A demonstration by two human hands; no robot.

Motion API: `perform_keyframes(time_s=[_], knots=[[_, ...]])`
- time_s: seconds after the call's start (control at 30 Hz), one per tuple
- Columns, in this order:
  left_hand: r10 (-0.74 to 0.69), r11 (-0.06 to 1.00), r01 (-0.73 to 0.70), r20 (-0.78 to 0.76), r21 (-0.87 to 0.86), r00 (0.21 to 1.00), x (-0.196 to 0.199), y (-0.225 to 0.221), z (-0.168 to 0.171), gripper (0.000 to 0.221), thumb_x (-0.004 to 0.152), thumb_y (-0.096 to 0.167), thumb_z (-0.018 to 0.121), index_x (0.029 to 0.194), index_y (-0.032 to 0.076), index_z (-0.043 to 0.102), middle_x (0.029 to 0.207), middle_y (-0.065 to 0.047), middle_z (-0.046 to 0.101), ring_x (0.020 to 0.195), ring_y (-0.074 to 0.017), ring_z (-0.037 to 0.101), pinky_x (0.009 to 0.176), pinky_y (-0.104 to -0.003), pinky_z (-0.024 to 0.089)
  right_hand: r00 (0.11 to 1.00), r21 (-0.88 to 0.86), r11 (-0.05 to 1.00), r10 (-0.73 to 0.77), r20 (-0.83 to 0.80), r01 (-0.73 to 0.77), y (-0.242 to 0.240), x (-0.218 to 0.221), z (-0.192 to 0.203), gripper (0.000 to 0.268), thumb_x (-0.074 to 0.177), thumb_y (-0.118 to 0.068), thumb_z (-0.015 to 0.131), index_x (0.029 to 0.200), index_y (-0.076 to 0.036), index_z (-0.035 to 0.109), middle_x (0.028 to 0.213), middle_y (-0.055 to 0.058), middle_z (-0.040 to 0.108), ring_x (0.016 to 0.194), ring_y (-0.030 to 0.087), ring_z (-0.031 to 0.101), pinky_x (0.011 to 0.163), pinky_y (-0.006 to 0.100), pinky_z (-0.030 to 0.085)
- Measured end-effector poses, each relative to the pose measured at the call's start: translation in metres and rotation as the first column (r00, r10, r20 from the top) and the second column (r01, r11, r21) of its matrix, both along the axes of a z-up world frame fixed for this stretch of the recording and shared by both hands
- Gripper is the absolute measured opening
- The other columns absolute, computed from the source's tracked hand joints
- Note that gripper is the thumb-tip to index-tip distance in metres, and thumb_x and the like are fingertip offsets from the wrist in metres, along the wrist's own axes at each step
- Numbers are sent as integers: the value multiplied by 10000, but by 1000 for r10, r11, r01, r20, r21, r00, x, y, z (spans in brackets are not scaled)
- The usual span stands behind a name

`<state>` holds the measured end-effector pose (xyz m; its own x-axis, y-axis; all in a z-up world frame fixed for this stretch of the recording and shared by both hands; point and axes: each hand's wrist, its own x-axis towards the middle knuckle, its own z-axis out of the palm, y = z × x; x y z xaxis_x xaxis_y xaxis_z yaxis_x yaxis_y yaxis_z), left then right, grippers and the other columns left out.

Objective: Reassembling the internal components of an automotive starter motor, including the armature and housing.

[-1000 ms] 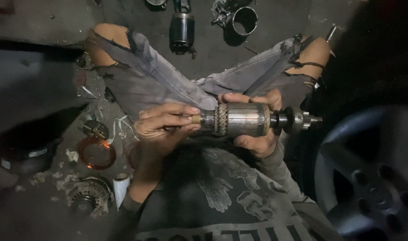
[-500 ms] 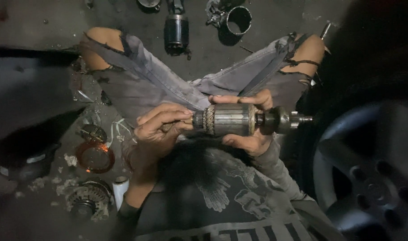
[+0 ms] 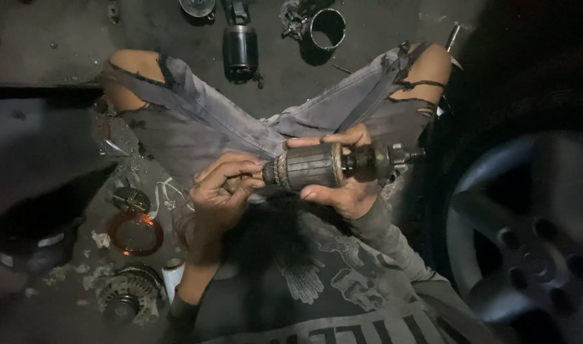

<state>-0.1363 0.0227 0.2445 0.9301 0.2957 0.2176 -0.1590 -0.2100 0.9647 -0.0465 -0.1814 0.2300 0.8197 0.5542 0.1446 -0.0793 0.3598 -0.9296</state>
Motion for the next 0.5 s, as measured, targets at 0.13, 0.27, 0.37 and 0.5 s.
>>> perform_keyframes(time_s=[0.13,0.27,0.37,0.5], knots=[[16,1000,-16,23,-8,1000,-1,-4,-1,170,882,155,811,936,1,764,881,-125,759,711,-211,738,654,-310,572,996,102,994,-27,-80,35,2,-5,-13,747,714,-50,923,1221,-16,375,1209,401,653,1204,463,649,1016,530,553],[24,998,-24,8,-57,1000,-1,-5,-3,169,804,73,873,904,-8,763,904,-158,761,736,-231,750,637,-303,574,994,69,995,-63,-92,69,3,-7,-18,750,656,-30,954,1198,-3,436,1179,411,660,1181,482,662,994,560,564],[7,996,-8,-12,-92,1000,-1,-4,-3,206,786,88,891,902,-16,756,909,-169,768,744,-226,748,636,-307,567,997,-58,996,-74,-11,73,5,-1,-8,643,675,-99,949,1173,16,558,1158,353,699,1154,431,691,996,535,560],[-132,989,125,-90,-73,987,-2,1,7,429,736,257,919,1028,-3,740,1029,-190,772,915,-354,761,760,-428,593,998,-148,988,-55,-11,53,-1,0,-4,426,774,-114,893,1149,-15,718,1168,238,748,1164,290,700,992,462,562]])
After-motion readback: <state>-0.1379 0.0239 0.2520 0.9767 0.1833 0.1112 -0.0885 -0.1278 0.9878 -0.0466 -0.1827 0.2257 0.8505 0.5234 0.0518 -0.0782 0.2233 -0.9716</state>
